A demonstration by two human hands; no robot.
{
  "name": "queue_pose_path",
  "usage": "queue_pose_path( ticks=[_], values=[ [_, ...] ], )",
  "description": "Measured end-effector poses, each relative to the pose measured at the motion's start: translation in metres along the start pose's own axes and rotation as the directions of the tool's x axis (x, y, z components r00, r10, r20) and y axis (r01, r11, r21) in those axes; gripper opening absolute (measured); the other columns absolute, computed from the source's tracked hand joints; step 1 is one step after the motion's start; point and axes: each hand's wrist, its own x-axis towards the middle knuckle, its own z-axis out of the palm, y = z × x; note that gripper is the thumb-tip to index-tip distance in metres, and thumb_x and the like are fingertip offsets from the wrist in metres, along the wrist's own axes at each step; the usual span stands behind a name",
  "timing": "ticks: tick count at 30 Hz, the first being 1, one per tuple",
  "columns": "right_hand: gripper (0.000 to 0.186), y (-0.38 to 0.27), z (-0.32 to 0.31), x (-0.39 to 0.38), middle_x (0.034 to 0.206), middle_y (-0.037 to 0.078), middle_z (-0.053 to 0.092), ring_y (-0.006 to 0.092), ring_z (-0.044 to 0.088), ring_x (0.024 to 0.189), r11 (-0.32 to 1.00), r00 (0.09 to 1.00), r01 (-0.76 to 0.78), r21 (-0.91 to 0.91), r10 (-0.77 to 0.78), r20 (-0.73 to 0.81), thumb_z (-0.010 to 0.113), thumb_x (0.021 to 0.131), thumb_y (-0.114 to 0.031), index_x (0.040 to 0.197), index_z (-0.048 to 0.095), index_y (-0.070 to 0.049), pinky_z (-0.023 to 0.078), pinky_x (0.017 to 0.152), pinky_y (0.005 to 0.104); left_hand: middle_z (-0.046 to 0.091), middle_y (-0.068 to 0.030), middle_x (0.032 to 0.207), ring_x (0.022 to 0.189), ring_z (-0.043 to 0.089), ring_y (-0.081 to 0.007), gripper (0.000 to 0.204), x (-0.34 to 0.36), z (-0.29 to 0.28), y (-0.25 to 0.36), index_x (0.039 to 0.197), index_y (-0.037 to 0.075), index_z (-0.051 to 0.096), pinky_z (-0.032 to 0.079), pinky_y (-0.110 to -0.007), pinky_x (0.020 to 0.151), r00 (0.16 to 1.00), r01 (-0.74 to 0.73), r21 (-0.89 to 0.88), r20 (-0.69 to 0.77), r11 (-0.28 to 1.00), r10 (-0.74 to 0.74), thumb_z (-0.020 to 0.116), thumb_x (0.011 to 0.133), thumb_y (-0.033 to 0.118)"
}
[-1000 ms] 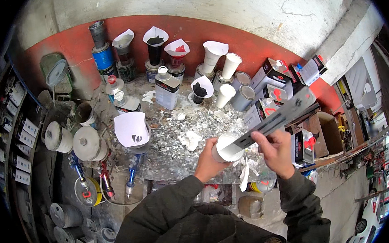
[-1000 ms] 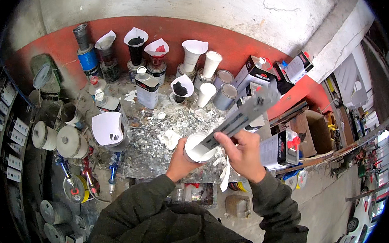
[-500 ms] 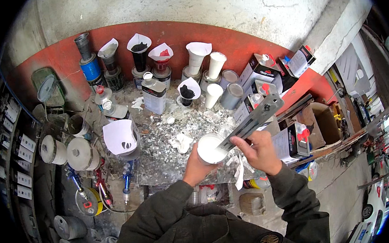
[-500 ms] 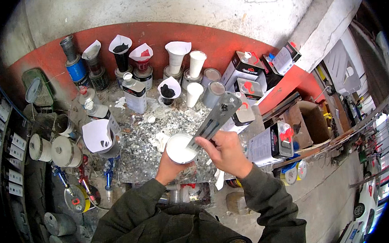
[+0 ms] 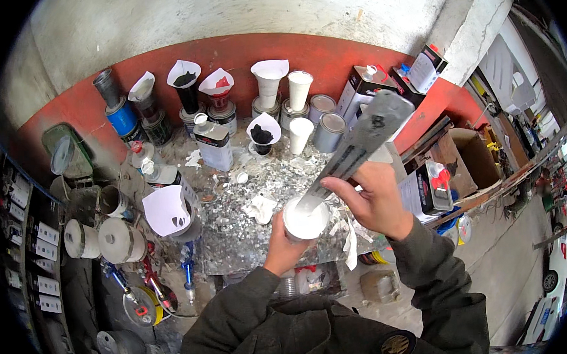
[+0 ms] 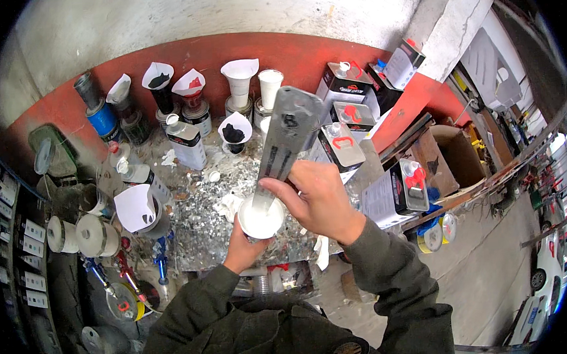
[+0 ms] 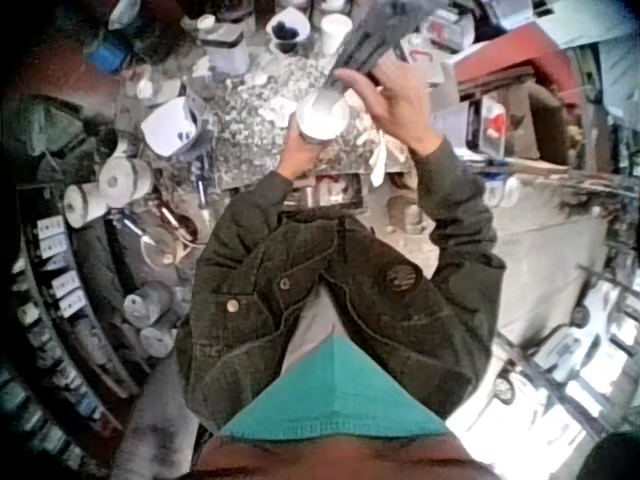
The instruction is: The person walks to a workbench in a garage and picks up a spray gun. They then pour white paint from a can into a small cup, stir it with a metal stick, and pour the mixture into the spray gun's container. The person repeats this process with a second can of paint, stirring and pouring the contents into the spray gun.
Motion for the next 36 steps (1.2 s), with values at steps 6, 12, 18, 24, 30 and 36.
queue_pose_path(
  ticks=[6,12,18,24,30,36],
  values=[
    [0.018,0.020,0.015,-0.027,0.063,0.017,0.057,0.0344,0.055,0.051,0.981,0.985,-0.161,0.111,0.152,0.087,0.074,0.088,-0.018,0.085,0.069,-0.001,0.040,0.046,0.0385,0.055,-0.0124,0.132,0.121,0.055,-0.0239,0.090,0.004,-0.004,0.002,0.140,0.002,0.037,0.046,-0.038,0.102,0.998,-0.037,0.075,-0.048,0.997,0.041,0.089,0.066,0.006],
    [0.011,-0.003,0.027,-0.043,0.068,0.012,0.066,0.0152,0.061,0.056,0.953,0.957,-0.283,0.112,0.272,0.101,0.072,0.089,-0.008,0.095,0.070,0.001,0.046,0.054,0.0288,0.056,-0.0121,0.130,0.119,0.057,-0.0238,0.086,0.010,0.001,0.016,0.135,0.001,0.042,0.047,-0.037,0.100,0.997,-0.019,0.035,-0.074,0.999,0.021,0.090,0.065,0.007],
    [0.012,-0.028,0.018,-0.017,0.069,0.013,0.066,0.0181,0.062,0.054,0.965,0.972,-0.226,0.130,0.232,-0.033,0.073,0.087,-0.009,0.093,0.070,0.001,0.046,0.052,0.0299,0.061,-0.0149,0.125,0.116,0.060,-0.0234,0.085,0.006,-0.006,0.015,0.132,0.001,0.038,0.050,-0.037,0.095,0.998,-0.010,0.136,-0.059,0.991,0.018,0.091,0.067,0.012],
    [0.017,0.001,0.011,0.005,0.060,0.012,0.056,0.0288,0.055,0.048,0.997,0.997,0.073,-0.004,-0.073,-0.040,0.077,0.085,-0.014,0.083,0.066,-0.001,0.039,0.046,0.0369,0.056,-0.0107,0.129,0.120,0.056,-0.0210,0.090,0.002,-0.010,0.012,0.137,0.003,0.037,0.046,-0.036,0.100,0.998,0.060,-0.069,0.023,0.996,-0.059,0.093,0.066,0.013],
    [0.018,0.019,0.023,-0.015,0.062,0.016,0.058,0.0311,0.055,0.050,0.993,0.994,-0.077,0.093,0.069,0.090,0.075,0.087,-0.014,0.087,0.066,0.001,0.040,0.047,0.0380,0.057,-0.0090,0.129,0.119,0.056,-0.0199,0.087,0.001,-0.018,0.005,0.139,0.002,0.038,0.047,-0.036,0.101,0.999,0.052,-0.205,0.016,0.977,-0.050,0.090,0.069,0.007],
    [0.013,0.009,0.035,-0.030,0.064,0.015,0.061,0.0280,0.058,0.051,0.981,0.984,-0.167,0.098,0.159,0.084,0.074,0.088,-0.012,0.089,0.069,0.000,0.042,0.048,0.0357,0.055,-0.0108,0.130,0.122,0.054,-0.0219,0.084,0.000,-0.018,0.001,0.137,0.005,0.037,0.045,-0.036,0.102,0.999,0.023,-0.141,-0.023,0.990,-0.026,0.088,0.072,0.008]
  ],
)
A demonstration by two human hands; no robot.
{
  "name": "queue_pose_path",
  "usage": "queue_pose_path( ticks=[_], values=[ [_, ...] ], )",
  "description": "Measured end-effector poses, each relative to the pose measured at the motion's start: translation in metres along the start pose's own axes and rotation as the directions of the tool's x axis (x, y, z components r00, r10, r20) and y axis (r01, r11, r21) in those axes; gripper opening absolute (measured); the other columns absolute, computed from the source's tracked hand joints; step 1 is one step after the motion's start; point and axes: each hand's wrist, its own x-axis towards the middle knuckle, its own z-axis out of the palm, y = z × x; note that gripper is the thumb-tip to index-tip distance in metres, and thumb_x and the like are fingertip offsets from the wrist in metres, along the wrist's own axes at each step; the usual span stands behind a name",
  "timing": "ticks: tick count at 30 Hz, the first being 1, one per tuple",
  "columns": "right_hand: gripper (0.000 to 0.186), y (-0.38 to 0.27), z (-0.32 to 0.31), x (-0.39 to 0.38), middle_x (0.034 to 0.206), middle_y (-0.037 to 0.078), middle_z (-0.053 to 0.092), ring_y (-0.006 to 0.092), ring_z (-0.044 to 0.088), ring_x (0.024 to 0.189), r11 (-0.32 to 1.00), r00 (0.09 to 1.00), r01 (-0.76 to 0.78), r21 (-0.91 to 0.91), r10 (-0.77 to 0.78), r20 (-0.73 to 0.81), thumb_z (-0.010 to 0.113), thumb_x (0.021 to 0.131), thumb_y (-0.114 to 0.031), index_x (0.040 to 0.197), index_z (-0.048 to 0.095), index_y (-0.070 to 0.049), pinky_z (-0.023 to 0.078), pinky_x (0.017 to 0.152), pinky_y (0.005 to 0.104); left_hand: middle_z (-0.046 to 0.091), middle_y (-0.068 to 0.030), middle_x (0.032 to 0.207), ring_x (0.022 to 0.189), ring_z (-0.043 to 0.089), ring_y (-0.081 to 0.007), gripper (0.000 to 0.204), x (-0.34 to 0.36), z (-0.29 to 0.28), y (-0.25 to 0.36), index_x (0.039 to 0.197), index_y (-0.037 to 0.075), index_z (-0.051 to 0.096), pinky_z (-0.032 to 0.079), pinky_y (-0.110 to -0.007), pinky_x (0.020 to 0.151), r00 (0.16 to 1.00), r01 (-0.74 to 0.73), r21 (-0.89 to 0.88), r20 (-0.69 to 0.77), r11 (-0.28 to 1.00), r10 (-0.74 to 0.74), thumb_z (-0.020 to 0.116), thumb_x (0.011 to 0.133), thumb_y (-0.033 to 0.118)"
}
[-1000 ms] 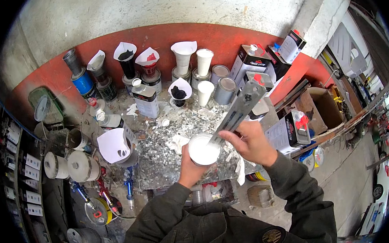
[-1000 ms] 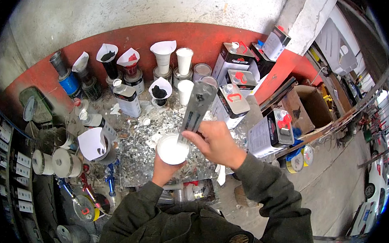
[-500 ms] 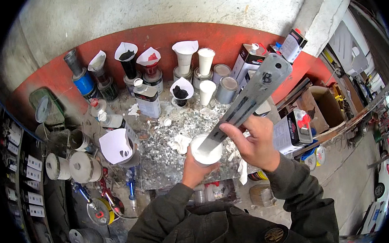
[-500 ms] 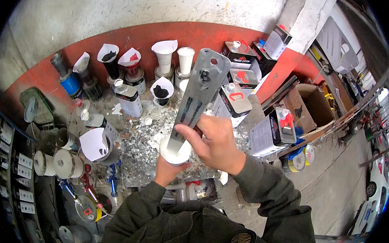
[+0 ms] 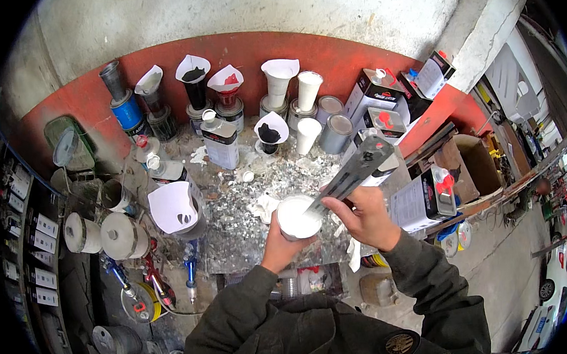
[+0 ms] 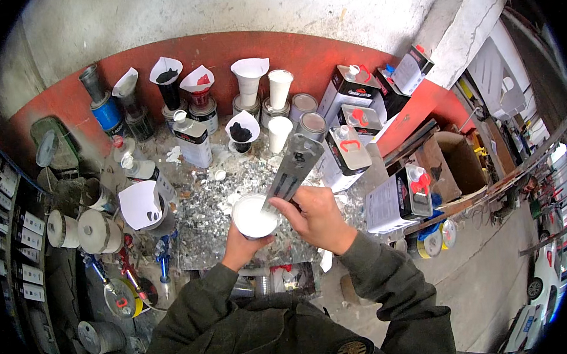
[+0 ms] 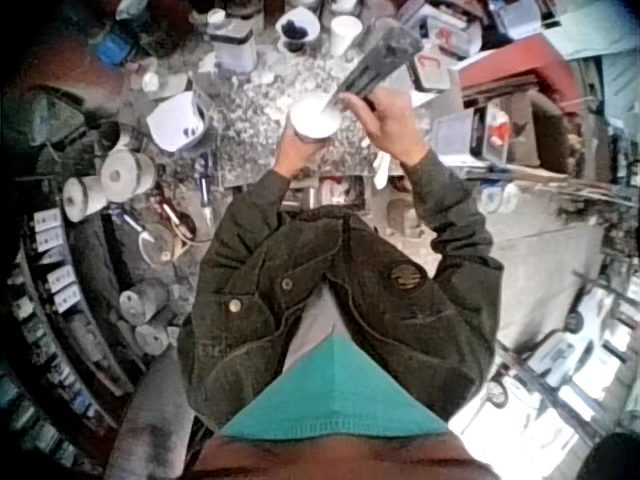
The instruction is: The person walks to a workbench in a garage and picks up a spray gun. They then pour white paint from a can into a small cup, stir it with a metal stick, and pour the mixture into the spray gun's container. The person repeats this process with a second can of paint, stirring and pouring the contents into the spray gun.
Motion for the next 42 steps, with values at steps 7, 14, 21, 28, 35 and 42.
queue_pose_path(
  ticks=[7,14,21,28,35,42],
  values=[
    [0.014,-0.008,-0.006,-0.002,0.064,0.014,0.060,0.0274,0.056,0.050,0.993,0.997,0.030,0.117,-0.038,0.064,0.075,0.086,-0.013,0.090,0.070,-0.001,0.040,0.048,0.0350,0.048,-0.0114,0.138,0.130,0.046,-0.0214,0.090,-0.001,-0.005,0.000,0.145,0.005,0.030,0.040,-0.038,0.107,0.991,0.053,-0.006,0.125,0.999,-0.052,0.086,0.075,0.010],
    [0.015,-0.017,-0.026,0.041,0.079,0.011,0.068,0.0246,0.064,0.064,0.980,0.958,0.162,0.118,-0.185,0.218,0.079,0.083,-0.012,0.091,0.071,-0.002,0.047,0.058,0.0335,0.042,-0.0110,0.144,0.135,0.040,-0.0206,0.099,-0.007,-0.017,0.001,0.154,0.006,0.020,0.032,-0.038,0.112,0.921,0.169,-0.090,0.368,0.982,-0.124,0.084,0.079,0.017],
    [0.019,0.015,-0.020,0.036,0.069,0.015,0.060,0.0306,0.057,0.059,0.964,0.931,0.100,0.245,-0.178,0.319,0.075,0.088,-0.018,0.090,0.066,-0.001,0.045,0.056,0.0373,0.049,-0.0092,0.139,0.131,0.045,-0.0197,0.094,-0.002,-0.020,0.009,0.148,0.006,0.032,0.035,-0.037,0.111,0.899,0.125,-0.070,0.429,0.990,-0.083,0.087,0.072,0.010],
    [0.034,0.016,-0.021,0.006,0.054,0.015,0.049,0.0278,0.044,0.046,0.997,0.982,-0.026,0.076,0.011,0.189,0.077,0.087,-0.020,0.070,0.056,0.001,0.037,0.045,0.0355,0.054,-0.0091,0.133,0.125,0.052,-0.0204,0.088,-0.001,-0.004,0.027,0.140,0.004,0.040,0.043,-0.037,0.105,0.981,0.023,-0.020,0.194,1.000,-0.019,0.091,0.068,0.010],
    [0.028,-0.024,-0.003,-0.015,0.065,0.007,0.062,0.0072,0.052,0.052,0.980,0.985,-0.165,0.116,0.170,-0.038,0.069,0.092,-0.009,0.118,0.067,0.000,0.042,0.049,0.0268,0.057,-0.0097,0.129,0.120,0.056,-0.0198,0.086,-0.002,0.012,0.019,0.136,0.004,0.041,0.046,-0.035,0.102,0.998,0.032,-0.048,0.050,0.998,-0.030,0.091,0.066,0.006],
    [0.026,-0.024,-0.018,-0.005,0.066,0.001,0.061,0.0040,0.053,0.056,0.976,0.933,-0.182,0.120,0.210,-0.292,0.066,0.093,-0.006,0.117,0.064,0.002,0.043,0.051,0.0232,0.058,-0.0091,0.127,0.119,0.056,-0.0196,0.085,-0.002,0.012,0.028,0.135,0.004,0.042,0.047,-0.035,0.101,0.999,-0.009,0.000,0.036,1.000,0.009,0.091,0.065,0.004]
  ],
)
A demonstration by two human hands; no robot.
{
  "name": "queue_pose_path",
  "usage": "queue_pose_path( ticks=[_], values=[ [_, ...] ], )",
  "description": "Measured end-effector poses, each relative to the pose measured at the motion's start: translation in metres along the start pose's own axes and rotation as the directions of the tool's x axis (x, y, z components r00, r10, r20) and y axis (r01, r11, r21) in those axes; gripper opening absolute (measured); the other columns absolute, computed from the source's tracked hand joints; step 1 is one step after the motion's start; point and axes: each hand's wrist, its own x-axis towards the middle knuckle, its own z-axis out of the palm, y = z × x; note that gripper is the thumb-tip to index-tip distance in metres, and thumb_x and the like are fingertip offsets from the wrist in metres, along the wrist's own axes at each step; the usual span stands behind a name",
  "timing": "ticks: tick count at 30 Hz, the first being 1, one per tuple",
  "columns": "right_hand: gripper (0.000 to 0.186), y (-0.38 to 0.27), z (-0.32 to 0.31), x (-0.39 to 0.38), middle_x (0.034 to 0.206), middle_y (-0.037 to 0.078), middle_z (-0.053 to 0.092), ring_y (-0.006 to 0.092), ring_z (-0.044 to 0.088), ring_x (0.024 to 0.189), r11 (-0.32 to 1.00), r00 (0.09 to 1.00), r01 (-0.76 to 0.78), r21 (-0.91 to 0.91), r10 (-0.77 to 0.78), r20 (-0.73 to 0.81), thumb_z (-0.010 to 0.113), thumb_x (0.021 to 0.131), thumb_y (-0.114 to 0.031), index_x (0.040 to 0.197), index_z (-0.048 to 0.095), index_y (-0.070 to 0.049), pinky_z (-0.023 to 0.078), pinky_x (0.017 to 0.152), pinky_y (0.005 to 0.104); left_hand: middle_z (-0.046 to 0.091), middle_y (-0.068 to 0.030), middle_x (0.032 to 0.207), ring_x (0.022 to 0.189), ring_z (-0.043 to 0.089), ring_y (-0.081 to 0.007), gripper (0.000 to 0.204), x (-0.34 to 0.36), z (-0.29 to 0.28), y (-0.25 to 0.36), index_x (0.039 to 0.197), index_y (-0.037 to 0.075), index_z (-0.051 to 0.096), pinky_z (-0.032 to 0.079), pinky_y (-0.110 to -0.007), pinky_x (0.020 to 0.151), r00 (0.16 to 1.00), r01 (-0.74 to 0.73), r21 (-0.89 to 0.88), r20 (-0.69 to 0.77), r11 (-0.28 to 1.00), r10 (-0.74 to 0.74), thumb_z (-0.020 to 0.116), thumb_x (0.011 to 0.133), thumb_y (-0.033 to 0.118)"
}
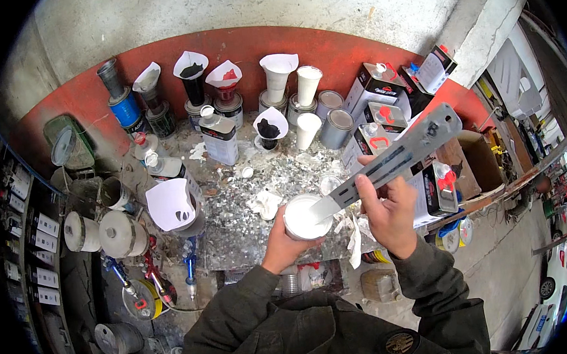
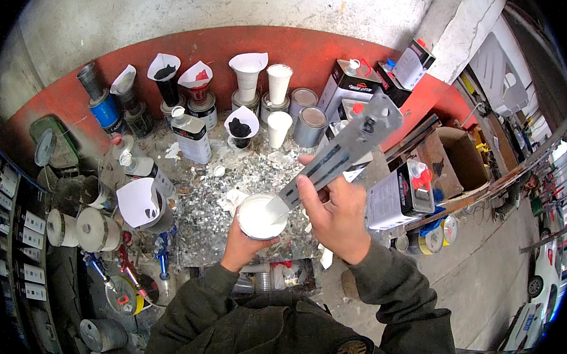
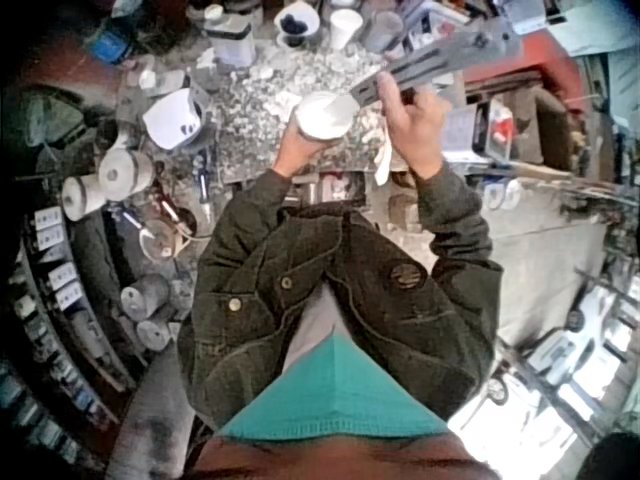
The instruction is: The person walks to a workbench in a garage and picks up a spray gun. They then pour white paint from a can into a small cup, stir it with a metal stick, and pour the mixture into the spray gun's container. The person repeats this process with a second can of paint, stirring and pouring the contents into the spray gun.
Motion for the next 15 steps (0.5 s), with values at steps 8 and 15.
queue_pose_path(
  ticks=[8,15],
  values=[
    [0.026,0.005,0.014,0.007,0.066,0.010,0.065,0.0167,0.066,0.054,0.961,0.986,0.164,-0.222,-0.152,0.071,0.067,0.090,-0.003,0.115,0.065,0.002,0.049,0.051,0.0292,0.058,-0.0080,0.128,0.120,0.056,-0.0190,0.086,0.001,0.014,0.020,0.137,0.005,0.043,0.046,-0.035,0.102,1.000,-0.012,0.008,0.009,1.000,0.012,0.092,0.066,0.008],
    [0.026,0.007,0.031,0.008,0.065,0.007,0.063,0.0128,0.062,0.053,0.987,0.978,0.133,-0.087,-0.117,0.174,0.066,0.092,-0.007,0.117,0.066,0.000,0.046,0.050,0.0277,0.059,-0.0068,0.128,0.119,0.057,-0.0187,0.084,0.003,0.012,0.015,0.139,0.007,0.044,0.046,-0.035,0.101,0.990,0.048,-0.030,0.132,0.998,-0.043,0.091,0.069,0.010]
  ],
)
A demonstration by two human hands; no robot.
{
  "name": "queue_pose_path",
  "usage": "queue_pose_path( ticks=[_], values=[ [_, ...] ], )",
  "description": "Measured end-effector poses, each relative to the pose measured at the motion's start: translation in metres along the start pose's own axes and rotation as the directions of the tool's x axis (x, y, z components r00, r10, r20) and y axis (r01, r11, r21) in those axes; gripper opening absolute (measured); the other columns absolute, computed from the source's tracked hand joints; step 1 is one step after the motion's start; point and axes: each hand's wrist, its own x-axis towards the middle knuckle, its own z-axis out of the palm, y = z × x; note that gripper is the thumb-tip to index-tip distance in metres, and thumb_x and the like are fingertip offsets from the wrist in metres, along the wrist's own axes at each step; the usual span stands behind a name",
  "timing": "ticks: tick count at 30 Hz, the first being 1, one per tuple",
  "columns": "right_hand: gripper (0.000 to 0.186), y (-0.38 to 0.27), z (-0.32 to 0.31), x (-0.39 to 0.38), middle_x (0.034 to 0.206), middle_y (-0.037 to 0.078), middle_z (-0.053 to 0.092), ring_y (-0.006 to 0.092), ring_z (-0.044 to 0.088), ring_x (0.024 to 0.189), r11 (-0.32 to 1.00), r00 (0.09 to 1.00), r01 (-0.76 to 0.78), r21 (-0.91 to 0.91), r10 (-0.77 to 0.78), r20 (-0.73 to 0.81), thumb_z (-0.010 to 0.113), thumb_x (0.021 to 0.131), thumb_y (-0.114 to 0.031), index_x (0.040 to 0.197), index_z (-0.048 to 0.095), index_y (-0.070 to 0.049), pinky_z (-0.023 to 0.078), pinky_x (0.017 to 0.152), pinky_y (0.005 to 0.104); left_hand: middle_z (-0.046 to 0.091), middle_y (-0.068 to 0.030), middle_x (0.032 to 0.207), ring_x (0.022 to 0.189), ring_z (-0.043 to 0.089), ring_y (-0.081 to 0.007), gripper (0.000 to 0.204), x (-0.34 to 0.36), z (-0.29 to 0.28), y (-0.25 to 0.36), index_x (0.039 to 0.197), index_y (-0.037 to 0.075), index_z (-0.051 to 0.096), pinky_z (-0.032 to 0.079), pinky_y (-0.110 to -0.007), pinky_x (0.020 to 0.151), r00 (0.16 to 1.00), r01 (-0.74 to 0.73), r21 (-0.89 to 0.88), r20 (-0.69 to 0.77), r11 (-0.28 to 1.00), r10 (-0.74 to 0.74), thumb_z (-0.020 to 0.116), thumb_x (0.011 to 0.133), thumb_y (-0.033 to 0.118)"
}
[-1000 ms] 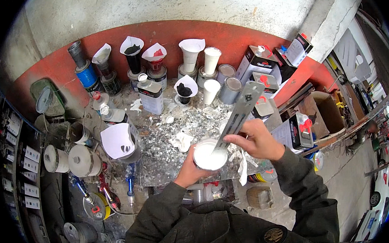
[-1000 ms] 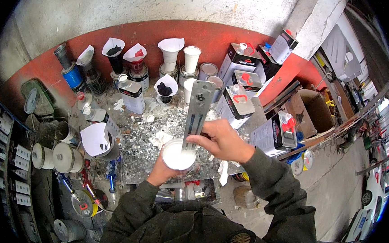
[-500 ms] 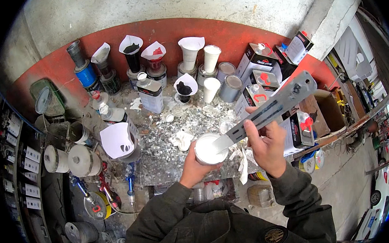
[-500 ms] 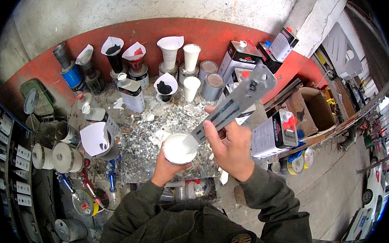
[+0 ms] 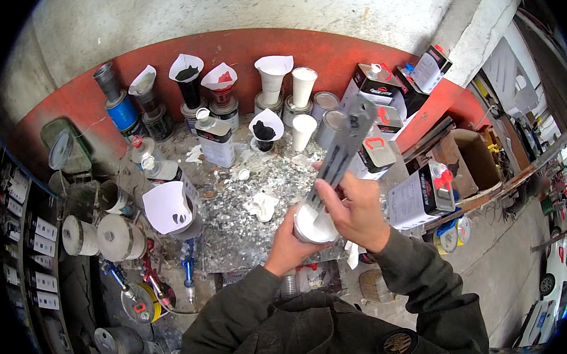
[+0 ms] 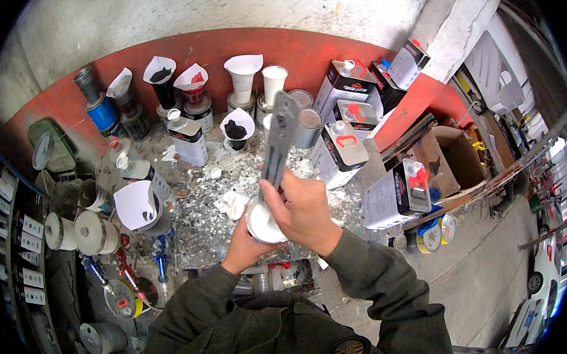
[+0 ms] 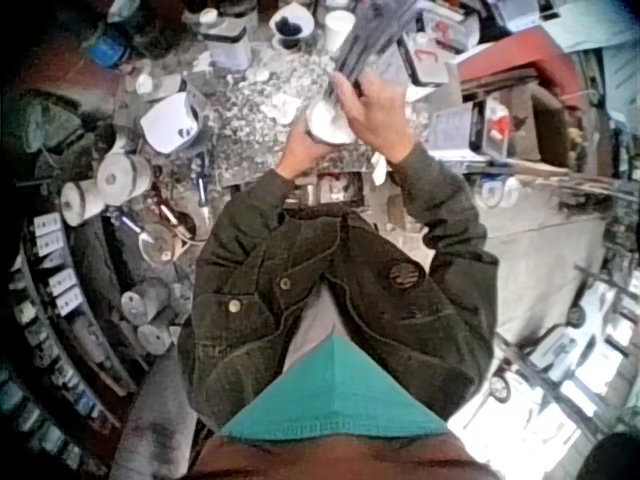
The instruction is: The person walks to a workbench in a garage and picks up a spray gun. They then pour white paint from a can into a small cup, stir it with a metal stick, and pour the mixture into the spray gun's container. The person repeats this process with a second can of paint, stirring and pouring the contents into the spray gun.
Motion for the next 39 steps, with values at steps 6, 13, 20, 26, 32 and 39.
queue_pose_path(
  ticks=[6,13,20,26,32,39],
  values=[
    [0.024,0.002,-0.002,-0.001,0.067,0.016,0.064,0.0249,0.064,0.053,0.997,0.980,0.076,0.012,-0.077,0.186,0.069,0.090,-0.012,0.112,0.070,-0.002,0.047,0.051,0.0337,0.060,-0.0059,0.127,0.117,0.058,-0.0175,0.080,0.005,-0.011,0.006,0.137,0.007,0.047,0.047,-0.035,0.099,0.990,0.080,-0.017,0.117,0.997,-0.077,0.090,0.070,0.011],
    [0.022,-0.005,-0.026,0.004,0.076,0.010,0.070,0.0164,0.065,0.058,0.967,0.925,0.009,0.255,-0.104,0.364,0.071,0.090,-0.011,0.110,0.072,-0.001,0.048,0.056,0.0298,0.061,-0.0066,0.128,0.119,0.057,-0.0187,0.083,0.011,-0.025,0.012,0.138,0.005,0.046,0.046,-0.035,0.103,0.941,0.220,-0.044,0.271,0.974,-0.201,0.089,0.067,0.006],
    [0.017,-0.007,-0.065,0.024,0.078,0.010,0.069,0.0146,0.063,0.062,0.973,0.910,-0.079,0.218,-0.019,0.415,0.075,0.089,-0.013,0.097,0.071,0.000,0.046,0.057,0.0278,0.059,-0.0074,0.131,0.122,0.054,-0.0186,0.091,0.011,-0.030,0.021,0.140,0.002,0.047,0.040,-0.035,0.107,0.939,0.111,0.023,0.326,0.994,-0.112,0.093,0.063,0.013],
    [0.017,-0.010,-0.069,0.043,0.083,0.010,0.069,0.0189,0.064,0.069,0.952,0.886,0.110,0.285,-0.224,0.407,0.076,0.086,-0.013,0.097,0.071,-0.002,0.047,0.062,0.0311,0.059,-0.0079,0.130,0.122,0.054,-0.0186,0.088,0.016,-0.032,0.042,0.140,0.002,0.047,0.040,-0.035,0.107,0.926,0.063,0.049,0.369,0.997,-0.076,0.092,0.065,0.013],
    [0.014,-0.004,-0.051,0.036,0.087,0.009,0.072,0.0203,0.068,0.077,0.983,0.862,0.075,0.166,-0.147,0.485,0.076,0.084,-0.009,0.097,0.073,-0.003,0.050,0.068,0.0319,0.059,-0.0098,0.129,0.120,0.056,-0.0193,0.087,0.016,-0.030,0.044,0.138,0.000,0.047,0.042,-0.035,0.106,0.975,-0.018,0.034,0.220,0.999,0.010,0.092,0.064,0.013],
    [0.015,-0.008,-0.038,0.016,0.085,0.010,0.065,0.0228,0.064,0.076,0.963,0.848,0.125,0.240,-0.229,0.477,0.072,0.085,-0.003,0.100,0.071,-0.002,0.049,0.067,0.0350,0.067,-0.0104,0.120,0.111,0.062,-0.0184,0.075,0.019,-0.031,0.044,0.128,-0.001,0.057,0.048,-0.034,0.099,0.994,-0.065,0.114,0.095,0.991,0.054,0.091,0.063,0.013]
  ],
)
